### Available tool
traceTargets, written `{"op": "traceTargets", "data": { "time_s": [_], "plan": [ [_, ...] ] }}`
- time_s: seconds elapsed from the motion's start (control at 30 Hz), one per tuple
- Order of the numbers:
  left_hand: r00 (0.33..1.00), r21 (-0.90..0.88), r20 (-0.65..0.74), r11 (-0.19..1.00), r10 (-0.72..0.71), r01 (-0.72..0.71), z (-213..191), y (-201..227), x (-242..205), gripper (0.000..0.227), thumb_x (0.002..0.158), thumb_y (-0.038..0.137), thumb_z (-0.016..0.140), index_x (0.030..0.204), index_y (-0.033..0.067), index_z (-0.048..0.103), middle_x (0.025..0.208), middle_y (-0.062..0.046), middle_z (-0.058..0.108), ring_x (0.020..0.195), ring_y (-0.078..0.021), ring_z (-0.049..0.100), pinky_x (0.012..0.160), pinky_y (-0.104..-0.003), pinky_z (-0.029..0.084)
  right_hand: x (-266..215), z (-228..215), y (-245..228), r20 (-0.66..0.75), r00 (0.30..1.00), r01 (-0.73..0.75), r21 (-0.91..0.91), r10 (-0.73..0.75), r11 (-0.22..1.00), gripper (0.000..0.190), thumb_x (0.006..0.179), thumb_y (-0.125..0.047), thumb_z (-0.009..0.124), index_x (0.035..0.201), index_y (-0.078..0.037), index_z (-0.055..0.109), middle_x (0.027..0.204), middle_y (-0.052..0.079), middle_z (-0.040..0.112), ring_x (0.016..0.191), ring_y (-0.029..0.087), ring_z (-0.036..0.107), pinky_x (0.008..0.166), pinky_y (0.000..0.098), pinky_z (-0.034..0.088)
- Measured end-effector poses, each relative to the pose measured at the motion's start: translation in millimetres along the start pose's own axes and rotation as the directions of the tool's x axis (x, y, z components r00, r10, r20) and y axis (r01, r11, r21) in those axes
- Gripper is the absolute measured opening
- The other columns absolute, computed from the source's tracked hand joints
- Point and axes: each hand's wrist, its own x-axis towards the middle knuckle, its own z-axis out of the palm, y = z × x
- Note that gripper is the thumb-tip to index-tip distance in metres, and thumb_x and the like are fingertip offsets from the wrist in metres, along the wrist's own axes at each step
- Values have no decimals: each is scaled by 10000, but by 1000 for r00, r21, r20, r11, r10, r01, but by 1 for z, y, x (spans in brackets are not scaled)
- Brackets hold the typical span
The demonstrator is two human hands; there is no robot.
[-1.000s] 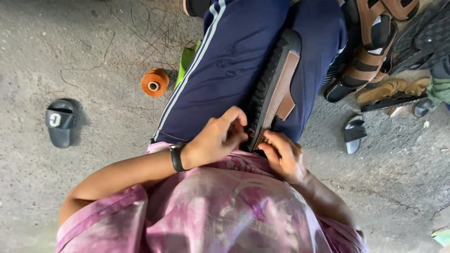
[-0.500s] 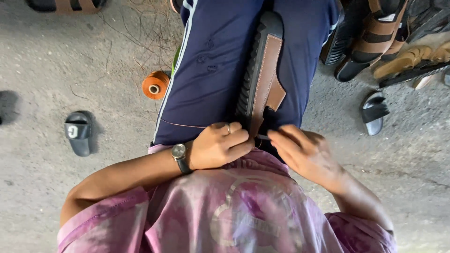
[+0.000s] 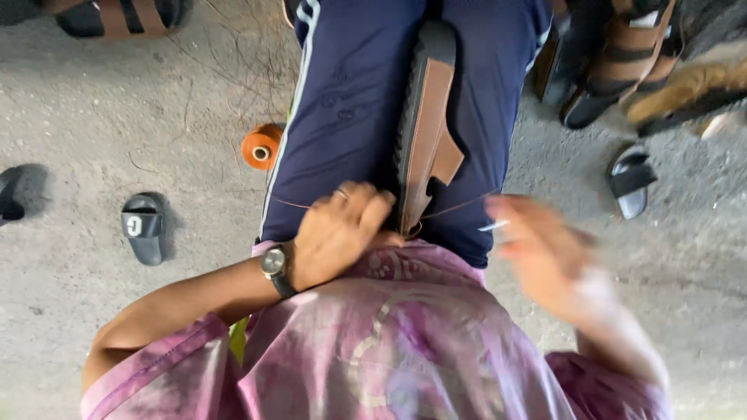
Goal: Hand-sewing a leather upper strap to a rubber shoe sole using a needle and thick thread.
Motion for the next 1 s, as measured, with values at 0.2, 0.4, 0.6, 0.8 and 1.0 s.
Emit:
{"op": "traceTargets", "data": {
  "time_s": [0.2, 0.4, 0.6, 0.8, 1.0],
  "plan": [
    [932, -444, 324, 845, -159, 298, -49, -15, 42, 298, 972, 269, 619, 768, 52, 639, 785, -130, 539, 737, -401, 619, 581, -487, 515, 24, 63, -13, 177, 976, 19, 498, -124, 867, 382, 863, -150, 697, 1245, -154, 680, 585, 39, 583, 594, 316, 682, 502, 398, 539],
    [959, -958, 282, 59, -11, 282, -42, -41, 105, 356, 1096, 303, 436, 1052, 85, 714, 893, -132, 723, 899, -259, 727, 880, -436, 580, 47, 57, -17, 160, 987, -109, 707, -8, 698, 167, 852, -25, 668, 990, -54, 757, 527, 42, 625, 428, 277, 626, 415, 281, 528],
    [913, -994, 112, -31, -392, 109, -47, -62, 129, 478, 1056, 271, 482, 692, 4, 638, 487, -4, 343, 432, -93, 331, 434, -200, 291, 59, 72, -13, 64, 995, 7, 693, -70, 721, 174, 885, -66, 665, 1022, -65, 772, 474, 19, 530, 398, 230, 584, 419, 274, 491],
    [904, 176, -406, 982, 136, -68, -91, -68, 86, 101, 1010, -95, 627, 927, -62, 582, 1073, -229, 540, 1017, -459, 584, 843, -508, 515, 49, 58, -15, -55, 947, 320, 92, -316, 943, 384, 985, -83, 499, 1322, -135, 674, 889, 38, 618, 643, 194, 666, 546, 308, 547],
    [995, -453, -67, 891, -76, 37, -37, -23, 44, 549, 813, 162, 831, 1256, -11, 556, 1176, -184, 596, 1040, -410, 680, 859, -457, 601, 49, 51, -19, 101, 929, 361, -51, -355, 931, 433, 981, -129, 518, 1403, -164, 607, 994, 62, 605, 774, 237, 689, 595, 336, 593]
  ]
}}
